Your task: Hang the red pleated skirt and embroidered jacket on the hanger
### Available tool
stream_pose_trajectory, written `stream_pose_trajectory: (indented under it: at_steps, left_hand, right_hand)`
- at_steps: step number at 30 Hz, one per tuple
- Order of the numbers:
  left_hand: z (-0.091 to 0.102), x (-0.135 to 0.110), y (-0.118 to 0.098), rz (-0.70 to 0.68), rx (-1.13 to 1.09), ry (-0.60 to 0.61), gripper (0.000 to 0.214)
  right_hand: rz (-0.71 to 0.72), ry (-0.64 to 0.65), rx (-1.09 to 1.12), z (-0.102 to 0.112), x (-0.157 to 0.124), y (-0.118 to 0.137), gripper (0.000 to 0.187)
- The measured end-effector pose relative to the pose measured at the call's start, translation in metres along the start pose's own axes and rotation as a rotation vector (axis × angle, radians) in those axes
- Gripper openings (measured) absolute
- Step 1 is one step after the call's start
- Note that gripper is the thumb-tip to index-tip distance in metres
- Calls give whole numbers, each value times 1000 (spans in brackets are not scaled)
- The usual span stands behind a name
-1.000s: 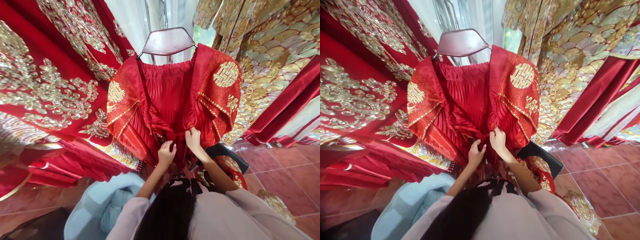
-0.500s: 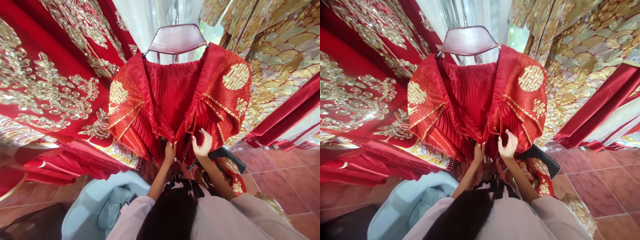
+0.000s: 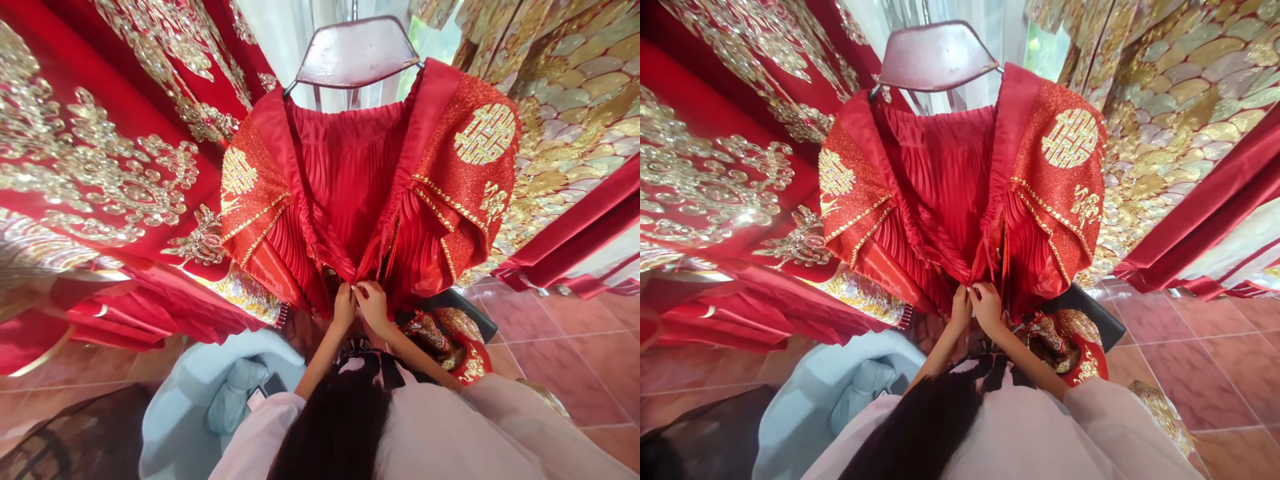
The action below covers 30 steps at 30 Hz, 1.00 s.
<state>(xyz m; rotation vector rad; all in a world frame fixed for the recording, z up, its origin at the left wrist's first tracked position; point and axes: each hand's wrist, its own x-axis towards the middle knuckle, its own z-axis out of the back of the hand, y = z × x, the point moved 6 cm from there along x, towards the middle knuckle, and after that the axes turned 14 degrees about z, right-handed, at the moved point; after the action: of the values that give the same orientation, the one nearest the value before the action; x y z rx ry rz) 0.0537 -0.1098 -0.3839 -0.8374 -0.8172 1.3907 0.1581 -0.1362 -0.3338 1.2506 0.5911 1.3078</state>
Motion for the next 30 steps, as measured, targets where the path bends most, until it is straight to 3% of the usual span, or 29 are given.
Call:
stream_pose_trajectory:
  at_steps: [7, 12, 17, 20, 25, 30]
  left_hand:
    - [7, -6, -6, 40, 83, -20, 17]
    - [7, -2, -10, 57, 138, -65, 22]
    - [9, 12, -16, 36, 185, -104, 23]
    - [9, 21, -21, 8, 195, -113, 23]
    - [7, 25, -20, 3, 193, -121, 23]
    - [8, 26, -16, -14, 183, -99, 22]
  right_hand:
    - [-254, 120, 353, -11, 3, 7, 32]
    - [-370, 85, 576, -9, 36, 43, 25]
    - [-241, -25, 743, 7, 94, 116, 19]
    - [-140, -72, 782, 11, 105, 146, 19]
    - [-145, -156, 712, 11, 99, 138, 20]
    - [34, -88, 542, 16, 104, 129, 28]
